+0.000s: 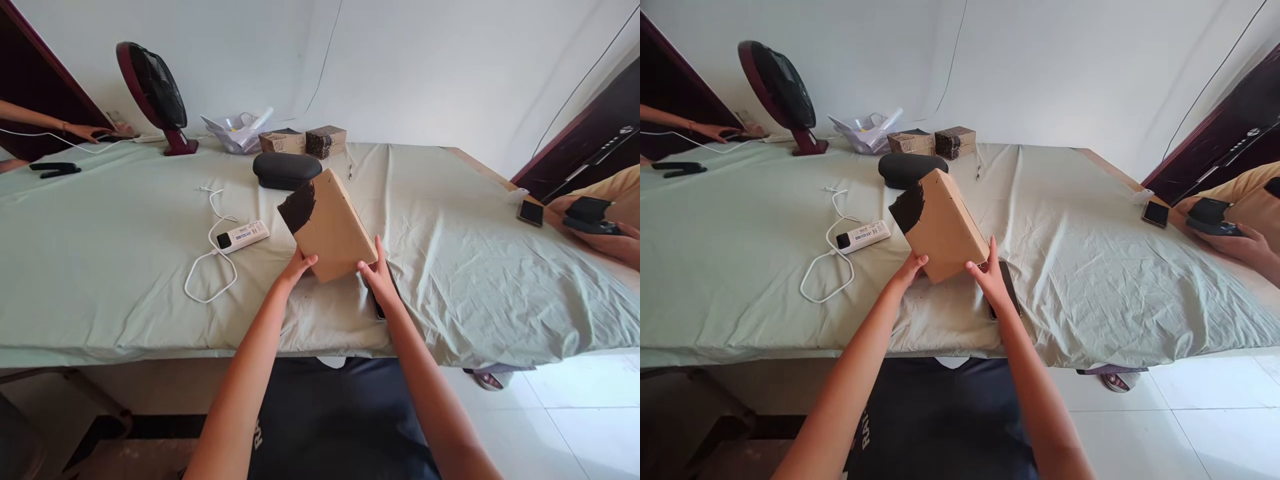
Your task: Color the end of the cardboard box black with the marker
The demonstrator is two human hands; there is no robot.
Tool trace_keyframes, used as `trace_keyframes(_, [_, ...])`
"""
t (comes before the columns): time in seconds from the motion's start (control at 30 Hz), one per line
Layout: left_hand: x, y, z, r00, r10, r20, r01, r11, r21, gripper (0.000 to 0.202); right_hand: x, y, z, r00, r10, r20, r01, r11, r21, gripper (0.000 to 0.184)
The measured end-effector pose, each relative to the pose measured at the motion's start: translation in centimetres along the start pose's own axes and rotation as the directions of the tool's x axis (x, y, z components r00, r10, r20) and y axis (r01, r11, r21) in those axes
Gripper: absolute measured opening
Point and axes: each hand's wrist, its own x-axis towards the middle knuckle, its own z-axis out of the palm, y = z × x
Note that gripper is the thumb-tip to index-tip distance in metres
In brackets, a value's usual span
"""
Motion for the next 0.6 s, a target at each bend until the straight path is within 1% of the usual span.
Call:
trace_keyframes(0.07, [0.0,0.2,0.0,1.0,0.004,0.026,-0.004,1.0,0.002,0.109,1.7,0.8,0.7,0.999,0.044,-0.027,-0.04,0.992,0.118,0.124])
trace_keyframes(0.13, [0.3,0.6,-0.1,0.999,0.03,0.024,-0.03,1.0,0.002,0.117,2.8,1.5,0.9,0.997,0.032,-0.072,-0.02,0.988,0.15,0.126])
trace_keyframes(0.17, [0.5,0.8,-0.3,0.998,0.058,-0.001,-0.058,0.998,0.005,0.122,3.1,1.8,0.8,0.996,0.017,-0.084,-0.004,0.989,0.151,0.125])
trace_keyframes(0.2, [0.8,1.0,-0.4,0.993,0.104,-0.049,-0.103,0.994,0.017,0.127,3.2,1.9,0.7,0.996,0.0,-0.086,0.013,0.989,0.147,0.124])
trace_keyframes(0.23, [1.0,1.3,-0.7,0.98,0.164,-0.115,-0.161,0.986,0.039,0.129,3.1,1.9,0.5,0.996,-0.02,-0.082,0.031,0.99,0.137,0.123])
trace_keyframes(0.27, [1.2,1.5,-0.9,0.955,0.23,-0.188,-0.22,0.973,0.072,0.13,2.9,1.7,0.3,0.996,-0.042,-0.076,0.051,0.991,0.122,0.123])
trace_keyframes(0.33, [1.4,2.0,-1.3,0.889,0.33,-0.317,-0.297,0.943,0.147,0.121,2.2,1.1,0.0,0.995,-0.082,-0.057,0.086,0.994,0.073,0.122])
trace_keyframes(0.37, [1.4,2.2,-1.5,0.866,0.345,-0.361,-0.303,0.938,0.17,0.114,1.9,0.7,-0.1,0.994,-0.095,-0.049,0.097,0.994,0.044,0.122])
trace_keyframes(0.4, [1.3,2.4,-1.6,0.857,0.336,-0.39,-0.289,0.941,0.177,0.105,1.7,0.4,-0.1,0.994,-0.103,-0.045,0.104,0.995,0.015,0.122])
trace_keyframes(0.47, [1.2,2.7,-1.6,0.852,0.299,-0.429,-0.247,0.953,0.173,0.094,1.4,-0.3,-0.1,0.993,-0.107,-0.046,0.105,0.994,-0.03,0.12])
trace_keyframes(0.6, [0.9,2.9,-1.4,0.852,0.278,-0.444,-0.223,0.96,0.172,0.092,1.4,-0.8,0.1,0.991,-0.123,-0.058,0.121,0.992,-0.048,0.114])
